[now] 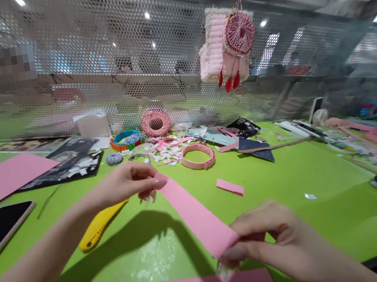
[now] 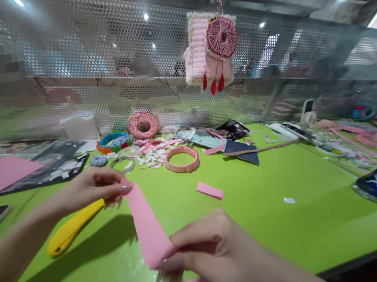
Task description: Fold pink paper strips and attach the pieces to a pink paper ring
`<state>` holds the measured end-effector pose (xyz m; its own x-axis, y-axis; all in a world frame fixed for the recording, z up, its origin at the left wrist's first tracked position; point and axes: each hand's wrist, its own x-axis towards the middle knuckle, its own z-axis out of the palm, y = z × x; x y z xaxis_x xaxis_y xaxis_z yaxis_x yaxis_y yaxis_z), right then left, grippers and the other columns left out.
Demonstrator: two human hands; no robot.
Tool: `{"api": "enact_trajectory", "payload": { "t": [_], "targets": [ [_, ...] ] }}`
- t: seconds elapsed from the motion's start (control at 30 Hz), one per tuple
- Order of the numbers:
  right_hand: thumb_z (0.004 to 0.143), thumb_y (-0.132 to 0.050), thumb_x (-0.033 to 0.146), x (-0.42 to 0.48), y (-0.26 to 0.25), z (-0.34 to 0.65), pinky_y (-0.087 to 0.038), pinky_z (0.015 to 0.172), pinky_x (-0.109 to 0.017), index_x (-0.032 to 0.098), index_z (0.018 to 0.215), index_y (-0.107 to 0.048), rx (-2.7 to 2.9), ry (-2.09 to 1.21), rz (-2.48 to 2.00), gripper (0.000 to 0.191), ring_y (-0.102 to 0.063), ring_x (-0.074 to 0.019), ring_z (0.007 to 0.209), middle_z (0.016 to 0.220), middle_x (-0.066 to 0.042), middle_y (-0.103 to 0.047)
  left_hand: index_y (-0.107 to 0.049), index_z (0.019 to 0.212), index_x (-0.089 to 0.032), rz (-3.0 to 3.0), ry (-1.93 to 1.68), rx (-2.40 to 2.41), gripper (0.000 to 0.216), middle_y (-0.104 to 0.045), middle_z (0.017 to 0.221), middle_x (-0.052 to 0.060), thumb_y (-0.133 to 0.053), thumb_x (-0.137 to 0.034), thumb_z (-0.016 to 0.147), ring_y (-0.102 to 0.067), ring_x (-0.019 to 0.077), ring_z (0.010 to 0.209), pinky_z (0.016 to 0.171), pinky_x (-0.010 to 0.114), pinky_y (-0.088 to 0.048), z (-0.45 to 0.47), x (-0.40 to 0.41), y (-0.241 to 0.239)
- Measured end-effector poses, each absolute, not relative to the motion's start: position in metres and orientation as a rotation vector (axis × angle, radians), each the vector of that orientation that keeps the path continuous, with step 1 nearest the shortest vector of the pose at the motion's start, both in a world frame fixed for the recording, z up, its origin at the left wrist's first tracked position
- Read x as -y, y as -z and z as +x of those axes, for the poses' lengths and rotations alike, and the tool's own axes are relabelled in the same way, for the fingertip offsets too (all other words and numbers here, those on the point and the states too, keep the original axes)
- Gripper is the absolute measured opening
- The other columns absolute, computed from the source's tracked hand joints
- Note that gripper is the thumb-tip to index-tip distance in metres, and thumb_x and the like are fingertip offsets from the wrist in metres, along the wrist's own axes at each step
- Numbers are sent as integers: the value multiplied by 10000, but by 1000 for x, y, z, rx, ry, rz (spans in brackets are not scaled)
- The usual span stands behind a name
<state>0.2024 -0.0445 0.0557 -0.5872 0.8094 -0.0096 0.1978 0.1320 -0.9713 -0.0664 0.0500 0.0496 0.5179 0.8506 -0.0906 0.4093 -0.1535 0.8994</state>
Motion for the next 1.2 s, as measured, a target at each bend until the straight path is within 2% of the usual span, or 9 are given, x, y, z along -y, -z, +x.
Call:
{"api": "enact_trajectory", "payload": {
  "t": [0.17, 0.33, 0.5, 0.6, 0.7, 0.8, 0.9, 1.13, 1.2],
  "targets": [
    [828, -684, 232, 44, -50, 196, -511, 594, -165, 226, 862, -788, 1878, -1374, -895, 109, -630, -104, 658, 774, -26, -696, -673, 811, -125, 1804, -653, -1018, 263, -628, 576, -1, -633, -385, 818, -563, 87, 515, 496, 175, -467, -51, -48, -33],
    [765, -747, 207, 42, -44, 189, -514, 700, -199, 225, 887, -782, 1917, -1234, -774, 128, -558, -153, 931, 941, -59, -555, -666, 834, -145, 1785, -711, -1010, 249, -626, 590, -9, -618, -389, 830, -577, 93, 534, 497, 176, -461, -51, -50, -21],
    [704, -791, 174, 35, -41, 185, -513, 757, -229, 182, 761, -769, 1977, -1050, -614, 62, -541, -115, 818, 1001, -54, -522, -664, 803, -155, 1754, -645, -969, 296, -603, 576, -13, -621, -448, 814, -558, 99, 525, 502, 189, -457, -44, -50, -9],
    [736, -759, 153, 32, -42, 180, -524, 733, -223, 153, 717, -732, 1990, -1007, -536, 33, -565, -105, 808, 1101, -76, -516, -653, 789, -160, 1691, -622, -941, 320, -603, 582, -9, -633, -480, 790, -558, 107, 529, 508, 197, -456, -40, -48, -3],
    [781, -700, 154, 26, -43, 174, -531, 763, -247, 158, 674, -680, 2032, -1031, -458, 109, -610, -121, 845, 1194, -96, -530, -645, 774, -159, 1675, -609, -914, 332, -610, 601, -3, -632, -491, 786, -557, 110, 537, 511, 202, -445, -36, -46, -1],
    [835, -612, 191, 17, -39, 166, -527, 793, -256, 181, 677, -619, 2088, -1169, -250, 158, -652, -141, 873, 1060, -93, -659, -652, 775, -159, 1701, -629, -942, 343, -616, 610, 1, -607, -498, 804, -557, 116, 551, 524, 210, -446, -33, -44, 0],
    [846, -573, 224, 9, -30, 159, -539, 763, -262, 170, 712, -603, 2069, -1296, -128, 148, -676, -162, 849, 927, -114, -716, -667, 811, -171, 1765, -682, -988, 338, -632, 626, 6, -581, -498, 824, -573, 134, 577, 543, 227, -463, -29, -40, 0],
    [822, -640, 254, 8, -44, 158, -543, 741, -253, 142, 792, -732, 1978, -1471, -515, 148, -674, -159, 812, 860, -73, -729, -681, 907, -196, 2008, -698, -1036, 266, -724, 846, 29, -536, -414, 861, -656, 205, 763, 670, 281, -517, -27, -37, 0],
    [807, -674, 275, 6, -50, 159, -547, 703, -244, 151, 844, -760, 1893, -1530, -593, 155, -669, -148, 772, 854, -61, -735, -643, 1044, -194, 2062, -707, -1066, 297, -721, 909, 41, -533, -393, 853, -659, 203, 745, 663, 292, -527, -29, -39, 0]
  ]
}}
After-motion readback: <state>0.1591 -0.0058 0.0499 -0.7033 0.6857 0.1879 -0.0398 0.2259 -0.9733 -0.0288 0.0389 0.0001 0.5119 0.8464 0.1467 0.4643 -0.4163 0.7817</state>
